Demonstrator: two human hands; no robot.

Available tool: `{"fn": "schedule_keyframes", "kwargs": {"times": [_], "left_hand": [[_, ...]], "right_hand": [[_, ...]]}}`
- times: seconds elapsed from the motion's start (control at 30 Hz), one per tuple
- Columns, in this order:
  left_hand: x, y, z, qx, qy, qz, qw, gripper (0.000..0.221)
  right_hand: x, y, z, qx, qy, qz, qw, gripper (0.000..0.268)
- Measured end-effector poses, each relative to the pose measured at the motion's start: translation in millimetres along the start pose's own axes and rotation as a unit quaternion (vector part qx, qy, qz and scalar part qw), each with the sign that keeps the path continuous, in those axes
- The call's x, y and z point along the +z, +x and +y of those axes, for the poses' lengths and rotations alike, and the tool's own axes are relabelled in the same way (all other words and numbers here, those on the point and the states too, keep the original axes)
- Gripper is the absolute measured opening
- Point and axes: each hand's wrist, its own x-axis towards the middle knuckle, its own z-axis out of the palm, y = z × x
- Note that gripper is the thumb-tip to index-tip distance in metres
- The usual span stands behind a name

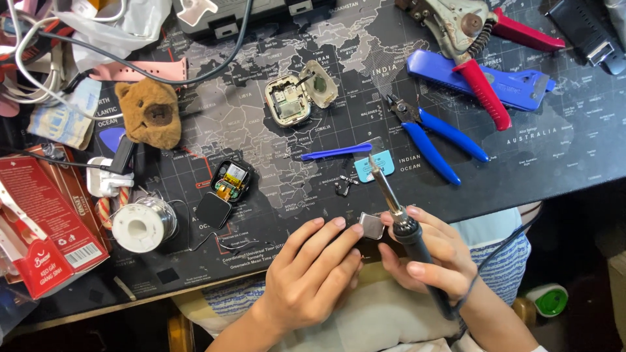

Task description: Solder wires to a small electronic component and trim them using wire cutters

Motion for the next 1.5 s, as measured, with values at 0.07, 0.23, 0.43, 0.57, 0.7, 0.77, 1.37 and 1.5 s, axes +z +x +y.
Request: {"fn": "schedule_keyframes", "kwargs": {"times": [0.07,0.23,0.43,0.57,0.7,0.77,1.37,1.5], "left_hand": [[-1,4,0,0.007,-0.001,0.000,1.000,0.024],[1,12,0,0.026,0.034,-0.028,0.999,0.024],[9,8,5,-0.006,0.020,0.003,1.000,0.024],[12,6,5,-0.010,0.019,0.009,1.000,0.025],[17,6,4,-0.011,0.027,0.027,0.999,0.023],[18,7,3,-0.014,0.034,0.036,0.999,0.023],[36,3,-4,0.001,0.087,0.088,0.992,0.021],[35,2,-3,-0.006,0.076,0.090,0.993,0.021]], "right_hand": [[1,-6,1,0.010,0.011,0.013,1.000,0.062],[7,-9,11,-0.008,0.025,0.130,0.991,0.049],[-8,-16,9,-0.005,0.060,0.132,0.989,0.035],[-53,-37,-3,0.092,0.081,0.073,0.990,0.036],[-38,-40,9,0.200,0.242,0.033,0.949,0.031],[-8,-19,7,0.027,0.124,0.224,0.966,0.018],[-27,-40,-5,0.168,0.133,0.309,0.927,0.030],[-24,-42,-7,0.194,0.082,0.298,0.931,0.042]]}}
